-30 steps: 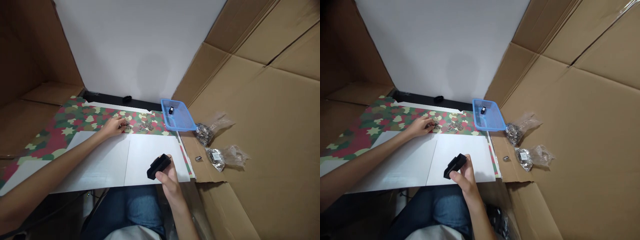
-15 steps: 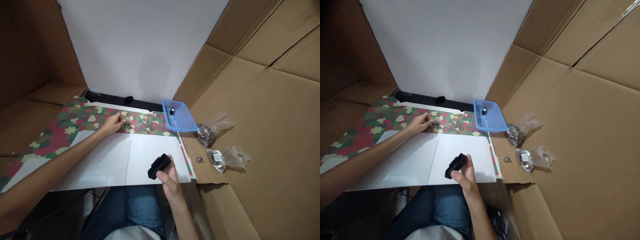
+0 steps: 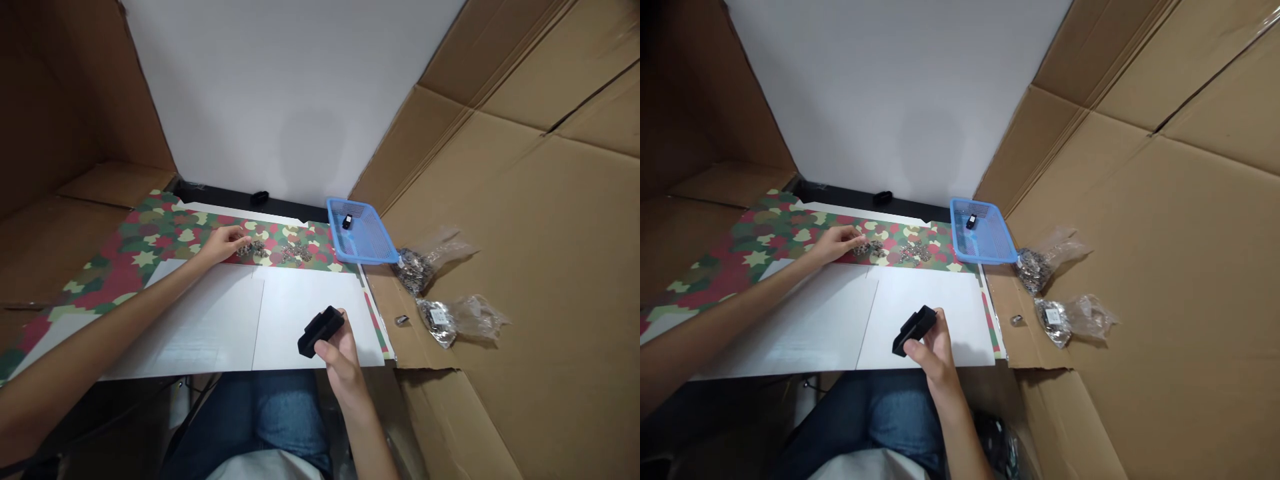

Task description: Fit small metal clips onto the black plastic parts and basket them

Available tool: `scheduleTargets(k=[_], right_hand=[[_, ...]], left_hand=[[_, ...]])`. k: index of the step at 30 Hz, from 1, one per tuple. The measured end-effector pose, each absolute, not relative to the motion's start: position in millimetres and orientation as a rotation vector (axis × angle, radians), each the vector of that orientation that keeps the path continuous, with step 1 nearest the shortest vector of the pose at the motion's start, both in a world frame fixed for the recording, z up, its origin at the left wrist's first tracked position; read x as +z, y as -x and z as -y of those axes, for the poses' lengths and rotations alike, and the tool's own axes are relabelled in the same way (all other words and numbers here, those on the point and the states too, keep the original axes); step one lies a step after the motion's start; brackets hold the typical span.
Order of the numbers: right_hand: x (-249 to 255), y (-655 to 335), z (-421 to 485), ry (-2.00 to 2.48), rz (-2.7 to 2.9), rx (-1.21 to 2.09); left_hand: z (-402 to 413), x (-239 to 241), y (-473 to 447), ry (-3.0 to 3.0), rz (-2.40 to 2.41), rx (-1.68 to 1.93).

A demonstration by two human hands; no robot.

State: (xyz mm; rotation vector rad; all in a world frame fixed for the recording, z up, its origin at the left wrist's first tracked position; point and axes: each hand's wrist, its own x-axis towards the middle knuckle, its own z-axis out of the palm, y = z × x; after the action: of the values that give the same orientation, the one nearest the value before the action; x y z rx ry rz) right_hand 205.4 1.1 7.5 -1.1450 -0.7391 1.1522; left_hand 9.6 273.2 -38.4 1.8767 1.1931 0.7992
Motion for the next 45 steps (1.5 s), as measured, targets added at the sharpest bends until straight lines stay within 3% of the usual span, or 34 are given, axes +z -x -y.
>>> scheduleTargets(k=[10, 28, 34, 40, 45], right_hand=[[5, -202, -3, 1.122, 0.639, 1.156], [4, -202, -1, 1.116, 0.625, 1.134], [5, -203, 3, 1.116, 0.634, 1.108], [2, -207, -2, 1.01, 0.703, 1.112], [12, -205, -12, 0.849, 1.0, 0.885]], left_hand=[[-273, -31, -9, -1.732, -1.236, 0.803], [-291, -33, -23, -2.216, -1.319, 0.502], [-288, -24, -36, -2.17, -1.25, 0.586], [-243, 17, -31, -1.9, -1.002, 0.684], [-166, 50, -27, -1.711, -0.761, 0.677]])
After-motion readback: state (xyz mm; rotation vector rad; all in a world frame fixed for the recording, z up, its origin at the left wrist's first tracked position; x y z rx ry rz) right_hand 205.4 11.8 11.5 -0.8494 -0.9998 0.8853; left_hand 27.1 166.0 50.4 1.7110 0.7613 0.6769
